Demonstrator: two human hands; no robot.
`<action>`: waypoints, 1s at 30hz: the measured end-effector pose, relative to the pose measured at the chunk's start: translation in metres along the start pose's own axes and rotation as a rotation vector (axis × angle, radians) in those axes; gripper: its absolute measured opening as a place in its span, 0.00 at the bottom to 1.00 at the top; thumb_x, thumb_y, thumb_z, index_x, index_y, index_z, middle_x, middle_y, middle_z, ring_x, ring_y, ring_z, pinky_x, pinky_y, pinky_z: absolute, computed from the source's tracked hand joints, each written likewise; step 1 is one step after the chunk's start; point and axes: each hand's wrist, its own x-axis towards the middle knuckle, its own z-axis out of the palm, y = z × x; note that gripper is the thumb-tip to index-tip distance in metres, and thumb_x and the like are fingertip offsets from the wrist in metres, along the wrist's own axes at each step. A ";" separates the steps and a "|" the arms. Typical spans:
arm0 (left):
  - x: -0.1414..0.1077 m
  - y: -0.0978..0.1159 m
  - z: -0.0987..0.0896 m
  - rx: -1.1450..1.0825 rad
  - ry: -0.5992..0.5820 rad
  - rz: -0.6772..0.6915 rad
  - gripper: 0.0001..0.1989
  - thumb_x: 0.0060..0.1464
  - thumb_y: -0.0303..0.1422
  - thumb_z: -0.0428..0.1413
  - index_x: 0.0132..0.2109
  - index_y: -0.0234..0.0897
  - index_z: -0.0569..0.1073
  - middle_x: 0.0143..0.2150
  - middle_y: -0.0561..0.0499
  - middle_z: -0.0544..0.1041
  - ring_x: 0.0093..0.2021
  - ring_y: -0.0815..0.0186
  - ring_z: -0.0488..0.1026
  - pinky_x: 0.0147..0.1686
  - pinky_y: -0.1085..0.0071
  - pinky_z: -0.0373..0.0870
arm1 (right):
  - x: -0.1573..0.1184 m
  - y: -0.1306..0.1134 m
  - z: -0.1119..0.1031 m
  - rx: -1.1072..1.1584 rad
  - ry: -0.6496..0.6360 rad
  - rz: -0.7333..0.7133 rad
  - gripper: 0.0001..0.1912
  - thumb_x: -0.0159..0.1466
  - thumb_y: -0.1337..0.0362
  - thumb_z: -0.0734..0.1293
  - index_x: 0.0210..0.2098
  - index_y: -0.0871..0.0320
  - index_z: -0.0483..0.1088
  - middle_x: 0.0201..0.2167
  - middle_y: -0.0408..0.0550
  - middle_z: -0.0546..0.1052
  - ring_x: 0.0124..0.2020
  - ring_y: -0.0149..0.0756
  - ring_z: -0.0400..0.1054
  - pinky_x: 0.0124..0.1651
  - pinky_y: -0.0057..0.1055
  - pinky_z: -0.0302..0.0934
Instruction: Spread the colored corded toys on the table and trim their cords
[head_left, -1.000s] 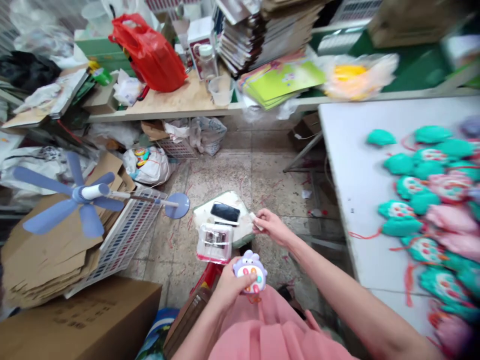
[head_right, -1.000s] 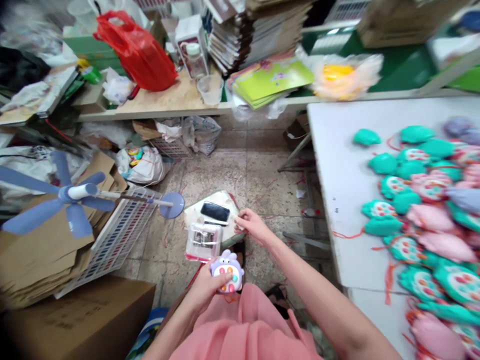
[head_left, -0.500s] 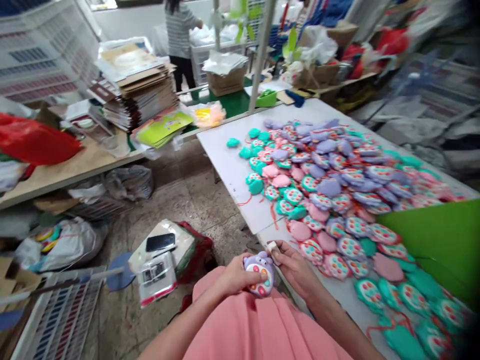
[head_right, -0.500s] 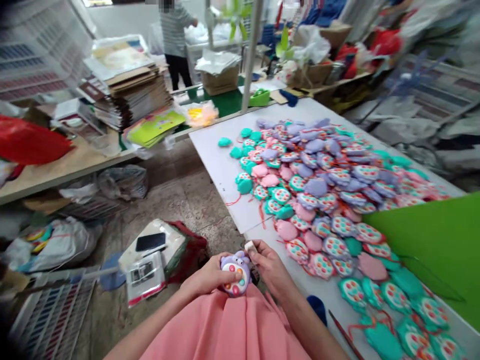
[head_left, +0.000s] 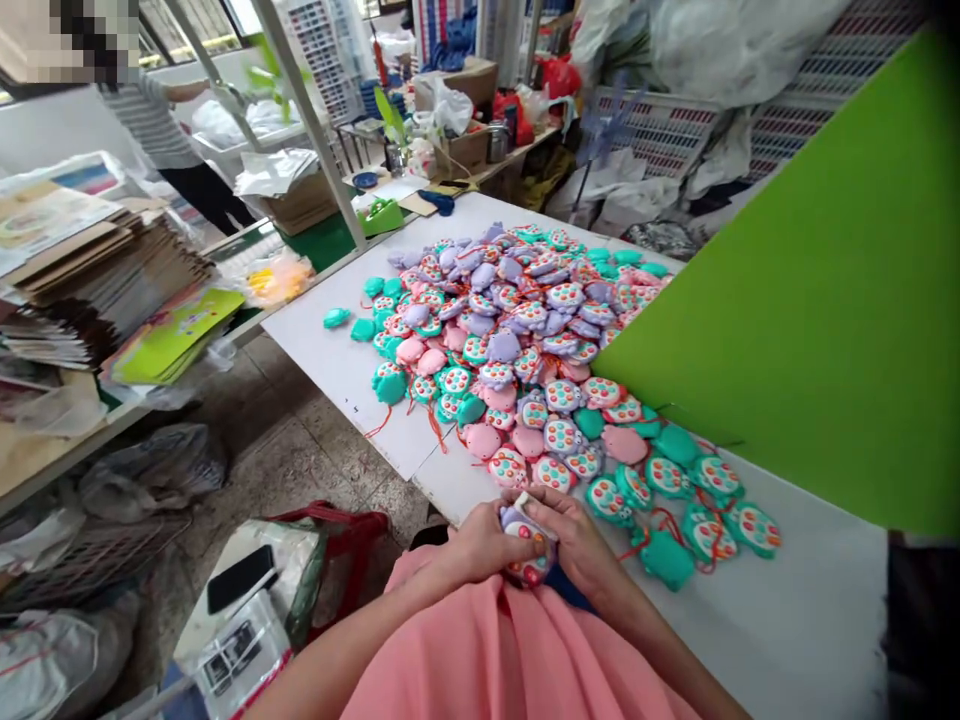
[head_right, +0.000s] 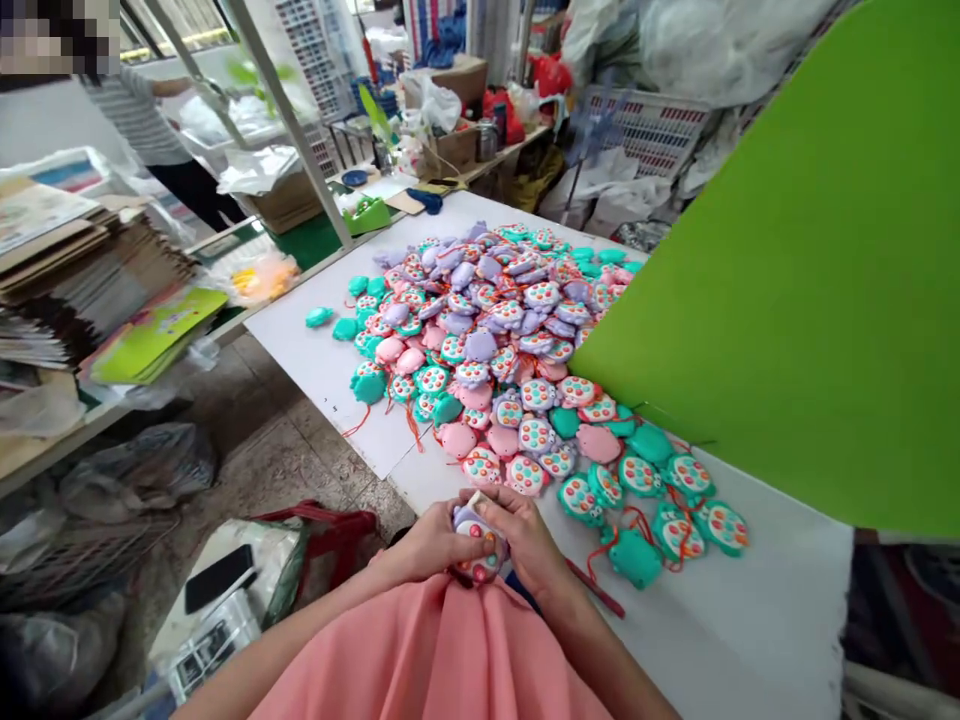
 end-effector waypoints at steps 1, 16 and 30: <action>0.002 0.003 0.003 -0.021 -0.021 0.006 0.22 0.34 0.37 0.68 0.38 0.31 0.73 0.32 0.50 0.76 0.30 0.67 0.70 0.31 0.73 0.66 | -0.002 -0.001 -0.003 0.021 0.004 -0.006 0.13 0.50 0.60 0.76 0.36 0.54 0.78 0.33 0.46 0.80 0.32 0.35 0.73 0.39 0.30 0.65; 0.027 0.031 0.001 0.073 -0.182 -0.012 0.21 0.33 0.38 0.69 0.35 0.31 0.73 0.28 0.53 0.73 0.27 0.70 0.67 0.29 0.73 0.64 | -0.003 -0.012 0.001 -0.064 0.210 -0.229 0.13 0.51 0.58 0.73 0.35 0.57 0.78 0.35 0.50 0.80 0.34 0.38 0.72 0.38 0.32 0.66; 0.050 0.041 -0.006 0.063 -0.242 0.094 0.22 0.34 0.37 0.70 0.38 0.33 0.75 0.29 0.54 0.73 0.26 0.71 0.67 0.27 0.75 0.64 | 0.021 -0.015 -0.009 -0.105 0.250 -0.281 0.21 0.51 0.52 0.75 0.41 0.55 0.78 0.38 0.50 0.80 0.37 0.41 0.74 0.40 0.33 0.67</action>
